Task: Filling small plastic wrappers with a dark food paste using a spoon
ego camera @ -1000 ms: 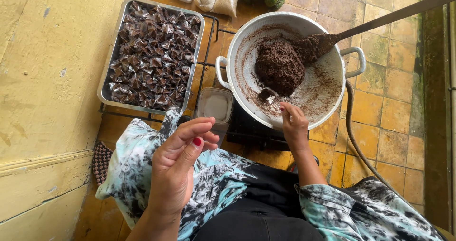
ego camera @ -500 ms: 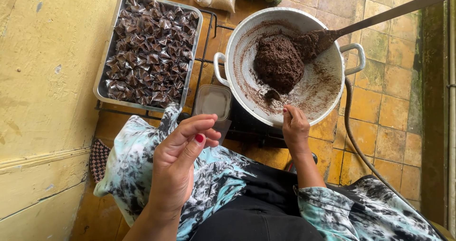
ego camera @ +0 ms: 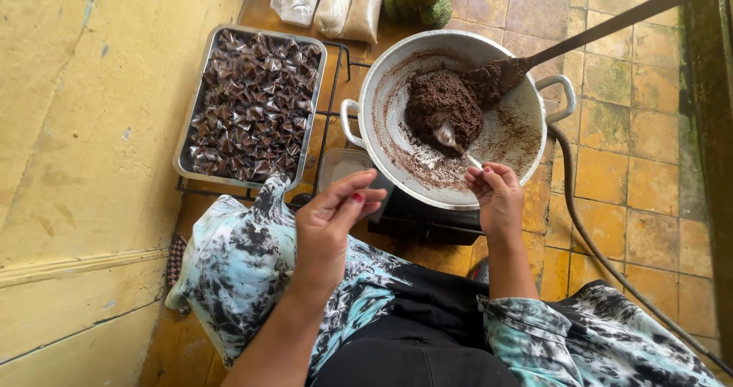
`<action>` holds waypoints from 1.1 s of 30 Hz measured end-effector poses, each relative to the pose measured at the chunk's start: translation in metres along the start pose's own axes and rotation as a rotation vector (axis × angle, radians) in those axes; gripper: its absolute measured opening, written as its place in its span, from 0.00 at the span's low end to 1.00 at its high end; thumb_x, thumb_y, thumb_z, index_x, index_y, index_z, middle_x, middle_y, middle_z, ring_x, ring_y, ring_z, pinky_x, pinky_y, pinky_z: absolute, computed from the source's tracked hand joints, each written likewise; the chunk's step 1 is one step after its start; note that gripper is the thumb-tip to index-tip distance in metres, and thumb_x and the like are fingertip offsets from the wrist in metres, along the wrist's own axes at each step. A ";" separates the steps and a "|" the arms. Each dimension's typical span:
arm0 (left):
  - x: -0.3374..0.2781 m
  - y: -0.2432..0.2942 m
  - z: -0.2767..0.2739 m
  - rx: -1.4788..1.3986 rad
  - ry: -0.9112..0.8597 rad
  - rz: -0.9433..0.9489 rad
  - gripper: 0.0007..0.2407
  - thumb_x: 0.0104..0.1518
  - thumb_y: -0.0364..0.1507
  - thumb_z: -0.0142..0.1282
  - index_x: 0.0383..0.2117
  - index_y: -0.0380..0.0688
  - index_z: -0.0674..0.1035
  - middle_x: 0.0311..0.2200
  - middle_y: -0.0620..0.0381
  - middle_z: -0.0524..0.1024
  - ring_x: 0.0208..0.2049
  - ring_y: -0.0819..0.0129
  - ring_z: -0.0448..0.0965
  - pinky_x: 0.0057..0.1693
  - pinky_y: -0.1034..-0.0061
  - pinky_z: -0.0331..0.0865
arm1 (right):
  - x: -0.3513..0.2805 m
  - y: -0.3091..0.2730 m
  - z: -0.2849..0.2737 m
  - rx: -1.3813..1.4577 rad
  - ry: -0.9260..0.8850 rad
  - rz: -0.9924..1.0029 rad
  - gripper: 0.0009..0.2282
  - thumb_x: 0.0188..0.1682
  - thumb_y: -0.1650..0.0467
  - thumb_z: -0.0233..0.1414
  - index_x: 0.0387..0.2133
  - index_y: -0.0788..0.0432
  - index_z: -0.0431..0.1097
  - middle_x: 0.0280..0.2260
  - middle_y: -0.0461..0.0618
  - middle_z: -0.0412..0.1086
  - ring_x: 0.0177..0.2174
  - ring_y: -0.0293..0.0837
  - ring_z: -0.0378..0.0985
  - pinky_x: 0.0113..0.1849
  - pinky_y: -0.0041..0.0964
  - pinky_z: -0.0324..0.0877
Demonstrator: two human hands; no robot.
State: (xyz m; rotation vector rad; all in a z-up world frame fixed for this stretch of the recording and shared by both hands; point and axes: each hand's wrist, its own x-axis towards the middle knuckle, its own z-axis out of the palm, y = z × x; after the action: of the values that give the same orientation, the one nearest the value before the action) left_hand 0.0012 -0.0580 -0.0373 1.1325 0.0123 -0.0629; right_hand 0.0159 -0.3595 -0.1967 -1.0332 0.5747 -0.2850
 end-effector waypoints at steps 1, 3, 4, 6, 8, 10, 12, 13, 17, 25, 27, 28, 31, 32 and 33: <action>0.004 -0.008 0.010 0.007 -0.009 0.002 0.10 0.62 0.14 0.47 0.44 0.28 0.81 0.48 0.38 0.80 0.42 0.57 0.85 0.49 0.67 0.81 | -0.003 -0.006 0.003 0.011 0.004 -0.003 0.06 0.54 0.74 0.52 0.44 0.60 0.69 0.34 0.62 0.78 0.33 0.48 0.85 0.39 0.37 0.81; 0.012 -0.026 0.028 -0.046 -0.013 0.005 0.09 0.62 0.15 0.49 0.44 0.30 0.81 0.50 0.43 0.79 0.44 0.60 0.84 0.50 0.72 0.80 | -0.009 -0.017 0.008 0.110 -0.053 0.062 0.09 0.52 0.77 0.53 0.45 0.59 0.68 0.37 0.63 0.78 0.37 0.50 0.85 0.41 0.40 0.81; 0.022 -0.039 0.033 -0.040 -0.020 0.007 0.09 0.62 0.15 0.49 0.44 0.30 0.81 0.50 0.43 0.79 0.44 0.60 0.84 0.50 0.72 0.80 | -0.010 -0.018 0.005 0.118 -0.052 0.059 0.09 0.52 0.77 0.53 0.45 0.59 0.68 0.37 0.63 0.78 0.37 0.50 0.85 0.41 0.40 0.81; 0.043 -0.066 0.045 -0.095 0.060 -0.162 0.12 0.60 0.15 0.50 0.48 0.30 0.80 0.46 0.43 0.80 0.45 0.58 0.85 0.49 0.72 0.81 | -0.010 -0.023 0.000 0.200 -0.226 0.184 0.18 0.47 0.79 0.53 0.52 0.60 0.66 0.36 0.61 0.77 0.32 0.47 0.84 0.35 0.36 0.81; 0.065 -0.105 0.042 -0.106 0.071 -0.188 0.13 0.60 0.15 0.50 0.49 0.31 0.80 0.47 0.45 0.80 0.45 0.60 0.84 0.49 0.73 0.81 | -0.013 -0.027 0.000 0.187 -0.273 0.180 0.18 0.47 0.80 0.51 0.51 0.59 0.66 0.34 0.60 0.75 0.27 0.45 0.78 0.30 0.33 0.75; 0.078 -0.129 0.039 -0.117 0.085 -0.219 0.13 0.60 0.16 0.51 0.51 0.32 0.79 0.47 0.46 0.80 0.46 0.63 0.84 0.48 0.75 0.80 | -0.013 -0.028 -0.002 0.170 -0.315 0.179 0.18 0.46 0.80 0.49 0.50 0.58 0.66 0.32 0.60 0.73 0.22 0.43 0.72 0.24 0.30 0.69; 0.080 -0.138 0.037 -0.079 0.114 -0.250 0.17 0.58 0.15 0.50 0.54 0.34 0.78 0.51 0.47 0.79 0.50 0.64 0.82 0.53 0.71 0.77 | -0.012 -0.025 -0.005 0.048 -0.340 0.100 0.17 0.44 0.79 0.45 0.47 0.54 0.63 0.24 0.53 0.63 0.18 0.38 0.54 0.20 0.26 0.54; 0.079 -0.141 0.035 -0.079 0.114 -0.251 0.17 0.58 0.15 0.50 0.54 0.34 0.78 0.51 0.47 0.79 0.50 0.64 0.82 0.53 0.71 0.77 | -0.010 -0.022 -0.009 0.047 -0.338 0.100 0.17 0.44 0.79 0.45 0.47 0.54 0.63 0.24 0.53 0.63 0.18 0.38 0.54 0.20 0.26 0.54; 0.079 -0.159 0.029 -0.088 0.131 -0.270 0.20 0.56 0.13 0.48 0.57 0.35 0.76 0.53 0.44 0.77 0.51 0.62 0.81 0.53 0.73 0.78 | -0.018 -0.024 -0.005 -0.126 -0.348 0.045 0.08 0.50 0.73 0.45 0.42 0.55 0.62 0.20 0.47 0.53 0.18 0.35 0.49 0.20 0.26 0.46; 0.079 -0.153 0.033 -0.181 0.150 -0.221 0.22 0.57 0.12 0.48 0.60 0.36 0.73 0.54 0.44 0.77 0.48 0.64 0.82 0.50 0.80 0.80 | -0.019 -0.010 0.008 -0.330 -0.372 0.045 0.05 0.56 0.67 0.51 0.40 0.54 0.64 0.18 0.43 0.51 0.17 0.33 0.48 0.20 0.26 0.43; 0.079 -0.149 0.034 -0.198 0.140 -0.210 0.24 0.57 0.12 0.49 0.62 0.38 0.71 0.53 0.46 0.76 0.47 0.67 0.81 0.51 0.80 0.79 | -0.019 -0.008 0.011 -0.351 -0.371 0.045 0.06 0.56 0.66 0.51 0.39 0.54 0.64 0.18 0.43 0.51 0.17 0.33 0.48 0.20 0.26 0.43; 0.079 -0.144 0.033 -0.205 0.149 -0.207 0.24 0.57 0.12 0.49 0.62 0.38 0.71 0.53 0.46 0.76 0.47 0.67 0.81 0.51 0.80 0.79 | -0.019 -0.009 0.014 -0.358 -0.379 0.048 0.06 0.56 0.66 0.51 0.39 0.54 0.64 0.18 0.43 0.51 0.17 0.33 0.48 0.20 0.26 0.43; 0.078 -0.138 0.031 -0.235 0.140 -0.244 0.25 0.56 0.12 0.49 0.63 0.42 0.71 0.51 0.48 0.78 0.49 0.65 0.81 0.53 0.73 0.78 | -0.022 -0.009 0.019 -0.377 -0.374 0.035 0.06 0.56 0.66 0.52 0.37 0.54 0.64 0.18 0.43 0.51 0.18 0.33 0.48 0.21 0.25 0.44; 0.079 -0.140 0.029 -0.274 0.130 -0.261 0.26 0.56 0.12 0.49 0.63 0.43 0.71 0.50 0.47 0.78 0.49 0.63 0.82 0.54 0.71 0.78 | -0.021 -0.008 0.020 -0.377 -0.374 0.027 0.06 0.56 0.66 0.52 0.37 0.54 0.64 0.18 0.43 0.51 0.18 0.33 0.48 0.21 0.25 0.44; 0.079 -0.144 0.028 -0.314 0.119 -0.280 0.26 0.56 0.12 0.49 0.63 0.43 0.71 0.50 0.46 0.78 0.49 0.61 0.82 0.54 0.68 0.78 | -0.021 -0.007 0.021 -0.378 -0.373 0.020 0.05 0.56 0.66 0.52 0.37 0.54 0.64 0.18 0.43 0.51 0.19 0.33 0.48 0.21 0.25 0.45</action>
State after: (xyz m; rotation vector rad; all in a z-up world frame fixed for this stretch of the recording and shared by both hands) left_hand 0.0713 -0.1477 -0.1586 0.8131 0.2786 -0.2345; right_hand 0.0106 -0.3379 -0.1760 -1.4053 0.3033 0.0409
